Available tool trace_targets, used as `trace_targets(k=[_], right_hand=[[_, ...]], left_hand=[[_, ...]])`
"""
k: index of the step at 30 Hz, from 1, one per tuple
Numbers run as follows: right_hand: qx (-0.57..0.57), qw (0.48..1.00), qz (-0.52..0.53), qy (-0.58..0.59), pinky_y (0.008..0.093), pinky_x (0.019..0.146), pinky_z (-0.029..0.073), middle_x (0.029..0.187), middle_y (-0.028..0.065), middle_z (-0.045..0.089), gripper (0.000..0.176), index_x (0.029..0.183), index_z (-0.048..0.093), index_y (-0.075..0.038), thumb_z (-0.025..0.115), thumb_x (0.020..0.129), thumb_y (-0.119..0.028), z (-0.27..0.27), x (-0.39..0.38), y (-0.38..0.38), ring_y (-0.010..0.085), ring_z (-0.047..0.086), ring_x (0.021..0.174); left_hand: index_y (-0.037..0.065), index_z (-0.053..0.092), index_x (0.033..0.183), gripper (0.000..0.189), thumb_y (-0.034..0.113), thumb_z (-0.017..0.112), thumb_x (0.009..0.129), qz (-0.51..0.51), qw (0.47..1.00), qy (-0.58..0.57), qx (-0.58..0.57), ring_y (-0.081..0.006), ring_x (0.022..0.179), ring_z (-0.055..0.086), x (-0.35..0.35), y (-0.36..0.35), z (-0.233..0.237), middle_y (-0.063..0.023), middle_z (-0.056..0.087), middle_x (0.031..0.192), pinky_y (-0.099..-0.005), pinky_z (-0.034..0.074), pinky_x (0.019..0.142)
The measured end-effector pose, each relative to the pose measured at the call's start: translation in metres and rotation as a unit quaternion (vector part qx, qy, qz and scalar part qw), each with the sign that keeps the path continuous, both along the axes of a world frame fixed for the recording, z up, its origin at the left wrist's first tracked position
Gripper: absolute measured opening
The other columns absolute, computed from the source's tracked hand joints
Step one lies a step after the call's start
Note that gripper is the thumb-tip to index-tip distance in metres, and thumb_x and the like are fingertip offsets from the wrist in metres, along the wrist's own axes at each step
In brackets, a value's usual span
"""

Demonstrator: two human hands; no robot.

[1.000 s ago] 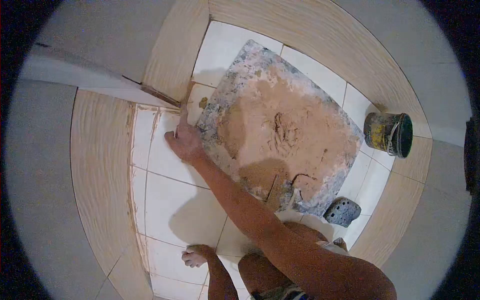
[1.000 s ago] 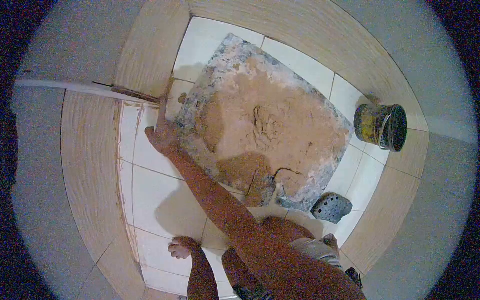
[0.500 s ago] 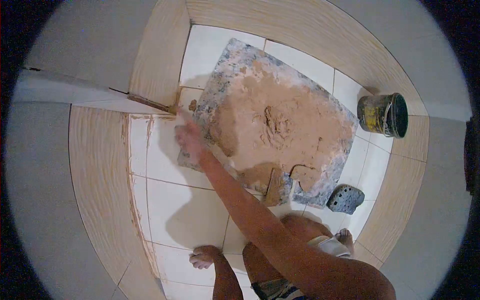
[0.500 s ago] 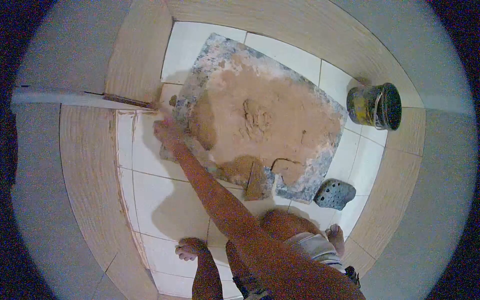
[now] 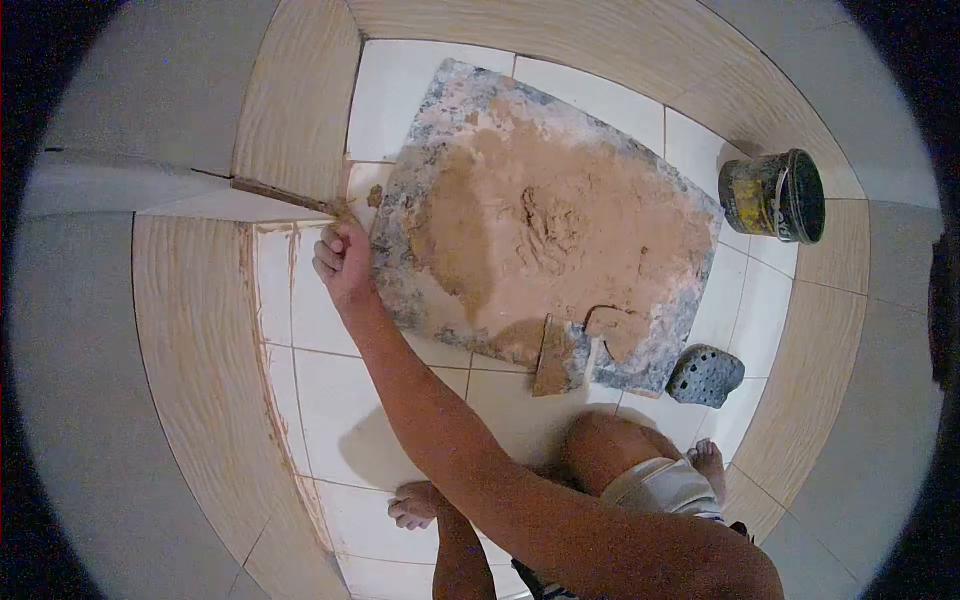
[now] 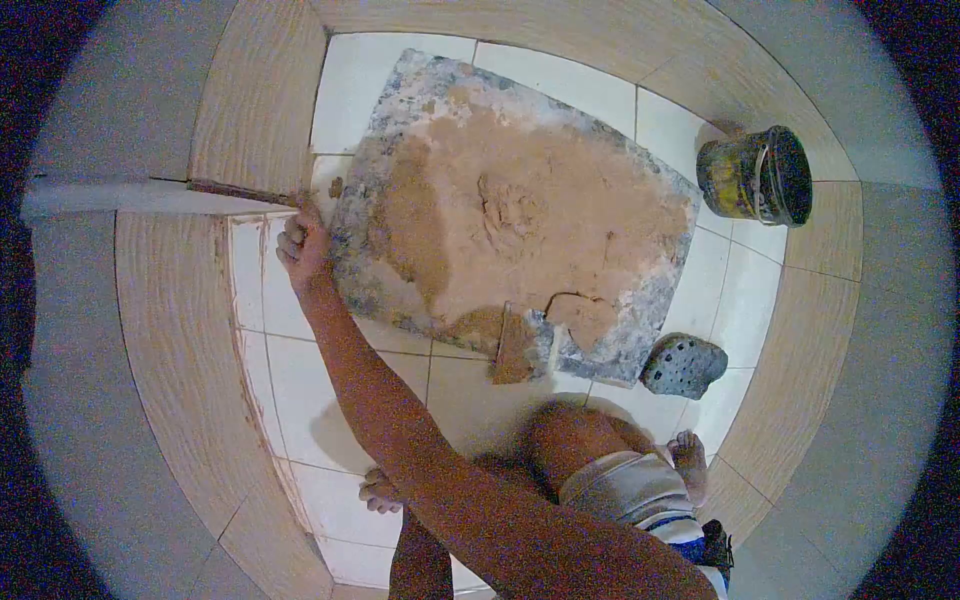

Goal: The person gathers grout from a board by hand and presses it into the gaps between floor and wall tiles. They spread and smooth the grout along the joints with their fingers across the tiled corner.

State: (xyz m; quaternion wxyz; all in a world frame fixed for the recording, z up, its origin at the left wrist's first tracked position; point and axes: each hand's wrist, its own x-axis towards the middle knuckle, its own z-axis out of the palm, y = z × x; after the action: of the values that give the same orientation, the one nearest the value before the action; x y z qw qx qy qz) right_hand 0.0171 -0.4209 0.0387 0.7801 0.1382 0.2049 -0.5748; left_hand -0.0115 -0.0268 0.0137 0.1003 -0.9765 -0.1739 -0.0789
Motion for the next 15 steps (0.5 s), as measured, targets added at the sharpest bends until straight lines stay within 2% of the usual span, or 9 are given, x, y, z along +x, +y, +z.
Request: trace_targets(k=[3,5,6,7,9,10,13,15], right_hand=[[-0.001,1.000,0.010,0.018,0.0231,0.033,0.021,0.055,-0.0066,0.037,0.017,0.067,0.041,-0.019,0.048,0.083,-0.021,-0.002,0.005,0.004,0.0062,0.029,0.039],[0.040,0.993,0.043,0.107,0.0227,0.033,0.020,0.055,-0.0060,0.037,0.012,0.072,0.040,-0.020,0.046,0.082,-0.019,-0.007,0.007,0.009,0.0061,0.028,0.039],[0.043,0.988,0.053,0.139,0.0232,0.034,0.021,0.055,-0.0055,0.037,0.009,0.080,0.038,-0.018,0.047,0.082,-0.018,-0.010,0.009,0.011,0.0067,0.029,0.040],[0.028,0.980,0.060,0.190,0.0237,0.035,0.023,0.055,-0.0050,0.038,0.013,0.089,0.036,-0.017,0.047,0.082,-0.017,-0.011,0.011,0.011,0.0073,0.031,0.040],[-0.006,0.942,0.081,0.325,0.0247,0.037,0.026,0.055,-0.0040,0.039,0.028,0.105,0.032,-0.014,0.048,0.082,-0.015,-0.013,0.014,0.012,0.0084,0.034,0.042],[-0.032,0.906,0.094,0.413,0.0252,0.038,0.028,0.055,-0.0035,0.039,0.037,0.113,0.030,-0.012,0.049,0.081,-0.014,-0.014,0.016,0.011,0.0090,0.036,0.043],[-0.077,0.758,0.125,0.636,0.0267,0.041,0.033,0.056,-0.0020,0.041,0.062,0.138,0.024,-0.008,0.050,0.081,-0.012,-0.018,0.019,0.009,0.0108,0.041,0.046],[-0.073,0.781,0.100,0.612,0.0264,0.042,0.033,0.057,-0.0019,0.040,0.063,0.138,0.024,-0.007,0.050,0.081,-0.010,-0.020,0.009,0.021,0.0102,0.040,0.047]], left_hand=[[0.012,0.046,0.106,0.034,0.042,0.040,0.090,0.000,1.000,0.000,0.005,-0.0331,0.099,0.047,0.001,0.001,0.001,-0.0148,0.044,0.106,-0.0494,0.042,0.077],[0.012,0.046,0.106,0.035,0.042,0.039,0.090,-0.001,1.000,0.003,0.005,-0.0330,0.099,0.047,-0.001,-0.003,-0.001,-0.0150,0.044,0.106,-0.0491,0.043,0.077],[0.012,0.046,0.106,0.035,0.042,0.039,0.090,0.000,1.000,0.004,0.005,-0.0330,0.099,0.047,-0.001,-0.004,-0.001,-0.0151,0.044,0.106,-0.0490,0.043,0.077],[0.012,0.046,0.106,0.035,0.042,0.038,0.090,0.000,1.000,0.004,0.005,-0.0330,0.099,0.047,-0.001,-0.005,-0.001,-0.0151,0.043,0.106,-0.0489,0.043,0.076],[0.011,0.045,0.106,0.036,0.043,0.037,0.091,0.000,1.000,0.005,0.007,-0.0329,0.099,0.046,-0.002,-0.004,-0.002,-0.0153,0.043,0.106,-0.0486,0.043,0.076],[0.011,0.045,0.106,0.036,0.043,0.037,0.091,0.000,1.000,0.005,0.010,-0.0329,0.099,0.046,-0.001,-0.003,-0.002,-0.0154,0.043,0.106,-0.0485,0.043,0.076],[0.011,0.045,0.106,0.036,0.043,0.035,0.092,-0.001,1.000,0.005,0.017,-0.0328,0.099,0.046,0.000,0.001,-0.002,-0.0157,0.043,0.106,-0.0480,0.043,0.076],[0.011,0.044,0.106,0.037,0.044,0.034,0.092,-0.002,1.000,0.005,0.019,-0.0327,0.099,0.046,0.001,0.002,-0.002,-0.0159,0.043,0.106,-0.0478,0.043,0.076]])
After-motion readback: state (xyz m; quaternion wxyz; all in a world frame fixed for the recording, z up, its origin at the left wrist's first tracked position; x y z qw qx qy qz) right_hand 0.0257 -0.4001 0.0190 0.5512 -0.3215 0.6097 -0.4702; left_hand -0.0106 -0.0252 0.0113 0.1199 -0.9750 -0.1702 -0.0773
